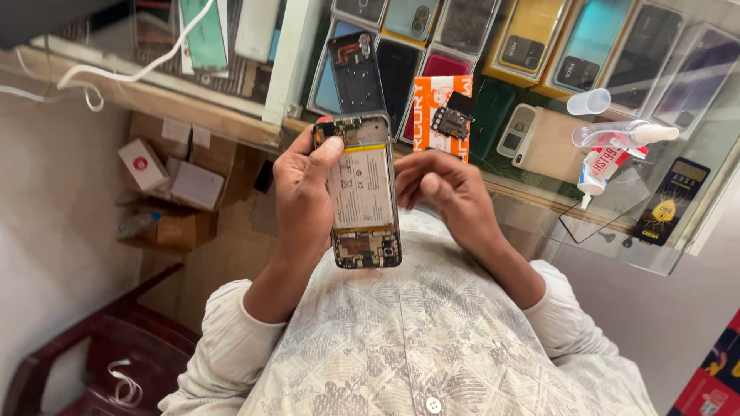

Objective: The person applies adhesive to a smartphone screen and internal components, then handles the battery and a small black component. They place the screen on the phone chassis and continue working on the internal assembly.

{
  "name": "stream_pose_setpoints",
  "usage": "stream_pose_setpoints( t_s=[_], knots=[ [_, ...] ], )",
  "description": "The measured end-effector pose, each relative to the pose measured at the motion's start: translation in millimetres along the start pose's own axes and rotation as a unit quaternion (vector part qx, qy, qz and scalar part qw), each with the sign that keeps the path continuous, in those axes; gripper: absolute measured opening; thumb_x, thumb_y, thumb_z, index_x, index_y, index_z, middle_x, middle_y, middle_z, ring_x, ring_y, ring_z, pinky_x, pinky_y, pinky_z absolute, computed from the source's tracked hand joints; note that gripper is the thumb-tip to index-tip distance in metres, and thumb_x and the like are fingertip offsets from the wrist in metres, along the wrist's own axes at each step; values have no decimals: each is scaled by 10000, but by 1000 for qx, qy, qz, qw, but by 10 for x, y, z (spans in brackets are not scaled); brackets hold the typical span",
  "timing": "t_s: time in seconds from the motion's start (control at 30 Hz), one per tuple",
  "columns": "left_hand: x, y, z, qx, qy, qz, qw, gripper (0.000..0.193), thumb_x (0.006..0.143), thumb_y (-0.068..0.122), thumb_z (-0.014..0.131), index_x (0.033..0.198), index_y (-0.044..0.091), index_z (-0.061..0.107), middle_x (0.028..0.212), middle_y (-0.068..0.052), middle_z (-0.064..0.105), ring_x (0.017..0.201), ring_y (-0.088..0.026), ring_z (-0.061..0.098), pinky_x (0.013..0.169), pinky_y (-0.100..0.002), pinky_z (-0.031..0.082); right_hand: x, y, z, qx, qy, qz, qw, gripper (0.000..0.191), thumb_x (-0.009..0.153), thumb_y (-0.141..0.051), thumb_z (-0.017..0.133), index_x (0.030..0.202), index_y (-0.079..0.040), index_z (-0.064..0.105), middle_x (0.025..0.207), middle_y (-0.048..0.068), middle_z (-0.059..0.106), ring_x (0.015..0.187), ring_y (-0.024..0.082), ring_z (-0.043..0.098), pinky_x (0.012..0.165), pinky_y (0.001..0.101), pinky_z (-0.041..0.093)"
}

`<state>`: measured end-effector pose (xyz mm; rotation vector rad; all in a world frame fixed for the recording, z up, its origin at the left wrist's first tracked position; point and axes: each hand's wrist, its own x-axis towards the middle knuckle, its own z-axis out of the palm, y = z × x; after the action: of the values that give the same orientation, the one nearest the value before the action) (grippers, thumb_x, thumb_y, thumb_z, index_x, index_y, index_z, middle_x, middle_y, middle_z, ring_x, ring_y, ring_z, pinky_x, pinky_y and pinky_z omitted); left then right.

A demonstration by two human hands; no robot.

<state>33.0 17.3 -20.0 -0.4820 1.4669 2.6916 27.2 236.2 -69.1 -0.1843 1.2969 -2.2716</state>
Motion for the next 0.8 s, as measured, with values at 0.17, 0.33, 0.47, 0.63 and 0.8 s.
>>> stream_pose_setpoints(
  t_s=[0.17, 0.33, 0.47, 0.63, 0.8],
  knots=[
    [-165, -177, 89, -25, 59, 55, 996, 170, 1044, 88, 583, 1143, -26, 662, 1031, -46, 690, 900, -84, 632, 850, -236, 531, -245, -225, 174, -118, -46, 116, 985, 298, 959, -165, 740, 1162, 34, 651, 928, 3, 679, 828, 34, 611, 713, 214, 513],
    [-397, -354, 89, -43, 105, 69, 991, 158, 1049, 71, 576, 1137, -34, 655, 1035, -63, 688, 905, -101, 646, 850, -251, 543, -335, -205, 153, -144, -29, 163, 976, 196, 945, -134, 754, 1039, 32, 707, 852, -35, 673, 741, -5, 560, 613, 184, 462],
    [-493, -363, 14, -65, 94, 52, 992, 157, 1044, 80, 595, 1137, -30, 659, 1013, -74, 692, 877, -112, 653, 814, -262, 549, -383, -145, 133, -159, -27, 149, 976, 172, 947, -123, 757, 1009, 28, 705, 841, -35, 662, 736, -7, 547, 610, 186, 456],
    [-477, -232, -158, -66, 84, 7, 994, 198, 1050, 135, 615, 1114, -42, 678, 1008, -90, 717, 877, -121, 682, 809, -264, 572, -399, -47, 281, -164, -18, 163, 973, 174, 937, -123, 759, 978, 32, 692, 807, -33, 645, 703, -2, 541, 579, 192, 446],
    [-401, 7, -481, -64, 40, -5, 997, 214, 1051, 130, 637, 1140, -59, 680, 1004, -100, 726, 861, -125, 683, 802, -269, 575, -305, 141, 623, -134, 3, 130, 982, 185, 950, -122, 755, 998, 41, 683, 859, -22, 652, 769, 1, 552, 626, 195, 471]
  ],
)
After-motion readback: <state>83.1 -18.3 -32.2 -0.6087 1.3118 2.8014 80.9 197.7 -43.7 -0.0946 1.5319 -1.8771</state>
